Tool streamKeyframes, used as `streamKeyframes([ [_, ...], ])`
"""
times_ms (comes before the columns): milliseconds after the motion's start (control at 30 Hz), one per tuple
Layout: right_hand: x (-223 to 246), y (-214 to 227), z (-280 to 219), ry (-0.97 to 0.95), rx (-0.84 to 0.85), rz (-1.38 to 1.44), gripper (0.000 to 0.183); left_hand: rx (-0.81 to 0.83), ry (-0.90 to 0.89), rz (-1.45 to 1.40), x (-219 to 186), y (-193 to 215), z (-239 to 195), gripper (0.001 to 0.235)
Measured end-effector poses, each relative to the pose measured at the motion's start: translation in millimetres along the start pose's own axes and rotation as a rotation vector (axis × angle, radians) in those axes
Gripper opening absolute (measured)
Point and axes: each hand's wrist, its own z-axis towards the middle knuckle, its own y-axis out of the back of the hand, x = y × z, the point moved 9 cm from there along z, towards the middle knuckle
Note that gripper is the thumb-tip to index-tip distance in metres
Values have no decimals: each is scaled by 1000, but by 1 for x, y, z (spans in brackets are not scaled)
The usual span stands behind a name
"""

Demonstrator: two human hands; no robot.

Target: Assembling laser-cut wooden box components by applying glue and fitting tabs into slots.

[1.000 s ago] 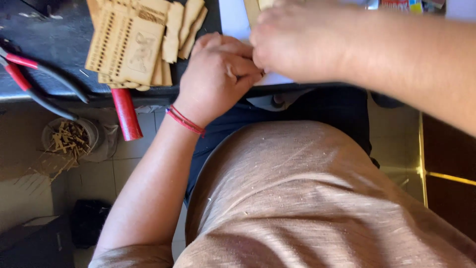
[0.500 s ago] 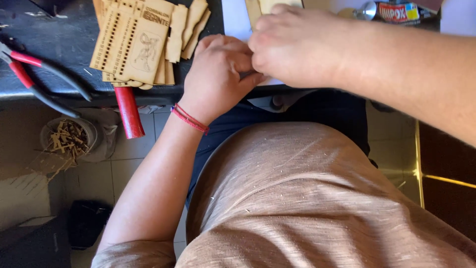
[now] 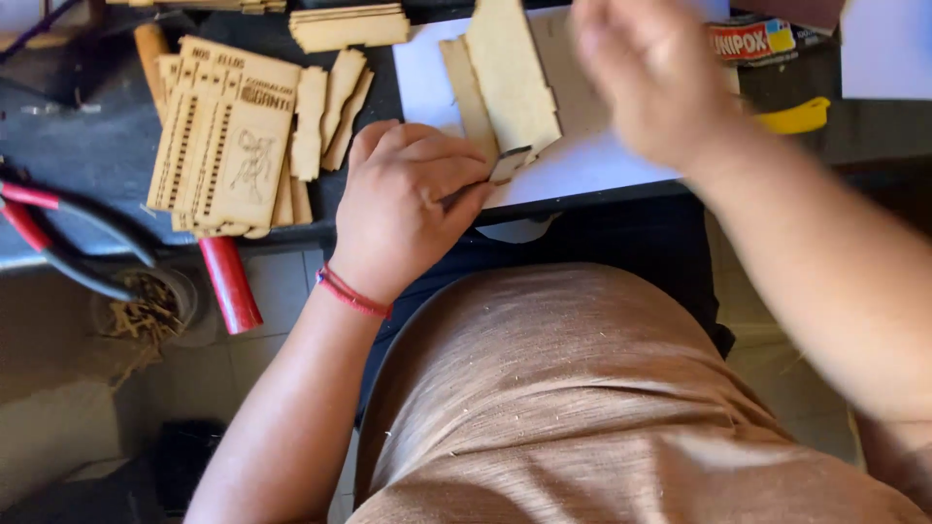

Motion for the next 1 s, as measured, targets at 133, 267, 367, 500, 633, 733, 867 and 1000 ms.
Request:
streamKeyframes([
  [133,22,-28,-16,208,179,-173,68,49,-15,42,-5,-4,3,21],
  [267,40,-38,-20,439,193,-509,57,40,-70,97,-14,-9,5,22],
  [367,48,-44,-13,431,235,-577,55,31,-51,89,-10,-12,6,29],
  [500,49,-49,-11,336,358,-603,56,42,-27,75,-8,-15,4,34],
  [633,54,-50,0,216,526,-706,67,38,-41,106,-10,-15,6,39],
  [733,29,-47,2,-172,717,-704,42,58,-34,110,-10,-16,8,39],
  [867,37,-58,3,423,574,-1059,32,71,-48,118,-12,-16,9,42],
  [1000,35,-63,1,618,490,-1048,29,75,-54,134,-13,-17,10,43],
])
